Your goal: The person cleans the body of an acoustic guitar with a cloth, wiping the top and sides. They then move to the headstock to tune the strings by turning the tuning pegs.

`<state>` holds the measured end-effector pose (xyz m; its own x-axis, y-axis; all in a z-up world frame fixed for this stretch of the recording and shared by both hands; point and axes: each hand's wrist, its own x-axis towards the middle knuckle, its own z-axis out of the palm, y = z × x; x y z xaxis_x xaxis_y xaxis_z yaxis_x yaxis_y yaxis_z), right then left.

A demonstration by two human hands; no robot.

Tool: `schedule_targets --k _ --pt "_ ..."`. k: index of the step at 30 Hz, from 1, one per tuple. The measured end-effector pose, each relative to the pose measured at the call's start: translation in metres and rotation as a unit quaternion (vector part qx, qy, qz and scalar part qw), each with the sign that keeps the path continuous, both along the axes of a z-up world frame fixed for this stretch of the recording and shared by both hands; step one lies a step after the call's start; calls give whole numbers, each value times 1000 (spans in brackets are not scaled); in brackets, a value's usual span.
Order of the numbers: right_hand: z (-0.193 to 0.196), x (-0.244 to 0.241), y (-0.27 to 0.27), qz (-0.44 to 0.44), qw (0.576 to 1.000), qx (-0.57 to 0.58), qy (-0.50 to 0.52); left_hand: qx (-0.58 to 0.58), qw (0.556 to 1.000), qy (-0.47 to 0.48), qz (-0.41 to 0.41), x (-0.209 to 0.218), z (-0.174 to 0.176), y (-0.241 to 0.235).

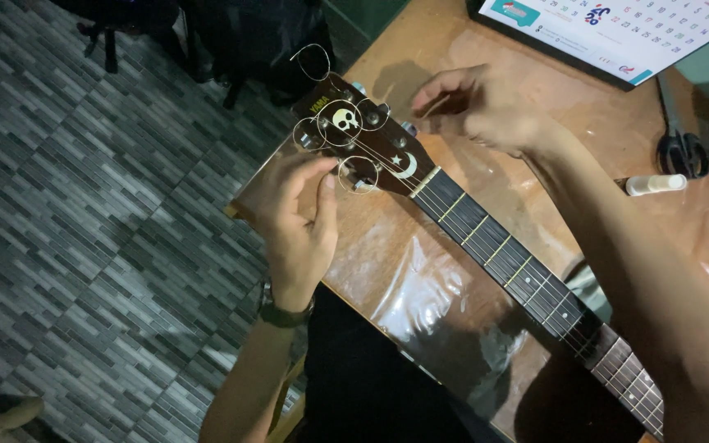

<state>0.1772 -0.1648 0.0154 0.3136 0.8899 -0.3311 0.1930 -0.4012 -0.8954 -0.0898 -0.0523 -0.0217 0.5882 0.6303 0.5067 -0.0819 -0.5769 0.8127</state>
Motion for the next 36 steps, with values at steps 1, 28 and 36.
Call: schedule_targets --k 1,28,36 --pt "6 -5 0 2 1000 0 1 0 1000 1 2 4 1 2" --pt "11 -40 -1 238 710 116 -652 124 959 235 -97 73 9 28" --pt "3 1 -2 88 993 -25 -70 143 961 199 -127 70 8 26"
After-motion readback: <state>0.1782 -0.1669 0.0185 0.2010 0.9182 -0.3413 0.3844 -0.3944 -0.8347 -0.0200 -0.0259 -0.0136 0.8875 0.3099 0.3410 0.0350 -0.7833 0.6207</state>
